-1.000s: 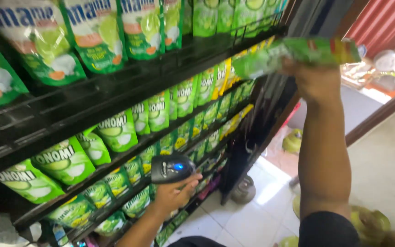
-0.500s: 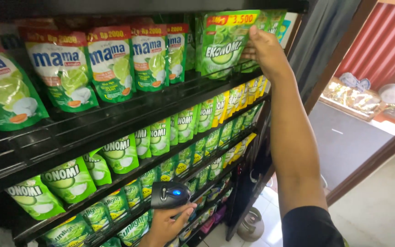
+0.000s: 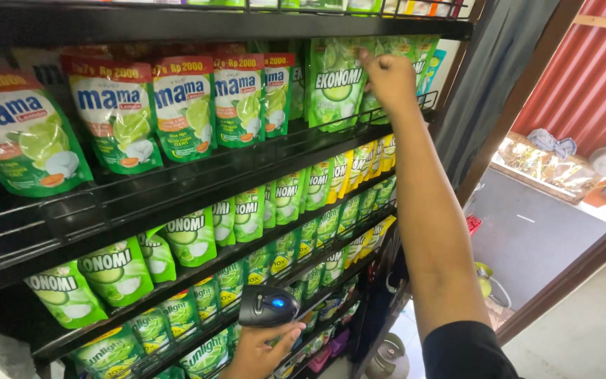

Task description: Scan and place detergent pouches onto grocery store shelves.

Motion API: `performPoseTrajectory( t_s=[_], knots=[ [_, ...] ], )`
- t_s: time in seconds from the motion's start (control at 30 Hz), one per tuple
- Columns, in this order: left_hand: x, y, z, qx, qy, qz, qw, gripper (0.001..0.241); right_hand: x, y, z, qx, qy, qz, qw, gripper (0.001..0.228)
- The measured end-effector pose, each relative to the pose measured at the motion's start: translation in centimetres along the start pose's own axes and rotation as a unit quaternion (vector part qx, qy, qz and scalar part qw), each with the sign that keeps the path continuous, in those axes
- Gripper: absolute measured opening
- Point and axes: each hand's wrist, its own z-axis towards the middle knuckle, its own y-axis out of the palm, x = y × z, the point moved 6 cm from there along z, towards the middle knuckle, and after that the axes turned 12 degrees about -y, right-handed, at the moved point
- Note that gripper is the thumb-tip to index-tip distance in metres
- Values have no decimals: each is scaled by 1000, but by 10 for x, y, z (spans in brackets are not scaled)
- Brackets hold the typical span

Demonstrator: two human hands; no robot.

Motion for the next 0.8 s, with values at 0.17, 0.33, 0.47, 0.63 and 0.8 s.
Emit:
performPoseTrajectory(
  t_s=[0.17,0.33,0.47,0.63,0.8],
  knots=[
    [-13,0,-9,-5,-23,-18,1000,14,15,-3,-16,-98,-25,91,991,28],
    [-8,-3,-13,3,11,5,1000,14,37,0,-22,-106,-18,142,984,34],
    [-11,-4,-19,-5,15,19,1000,14,42,-12,-26,-63,-33,174,982,31],
    [-20,1,-22,1,-22,12,1000,14,51,-25,-28,-41,-56,165,984,33],
    [-20,5,-20,-3,-11,25,1000,14,56,-25,-30,-70,-36,179,981,40]
  ],
)
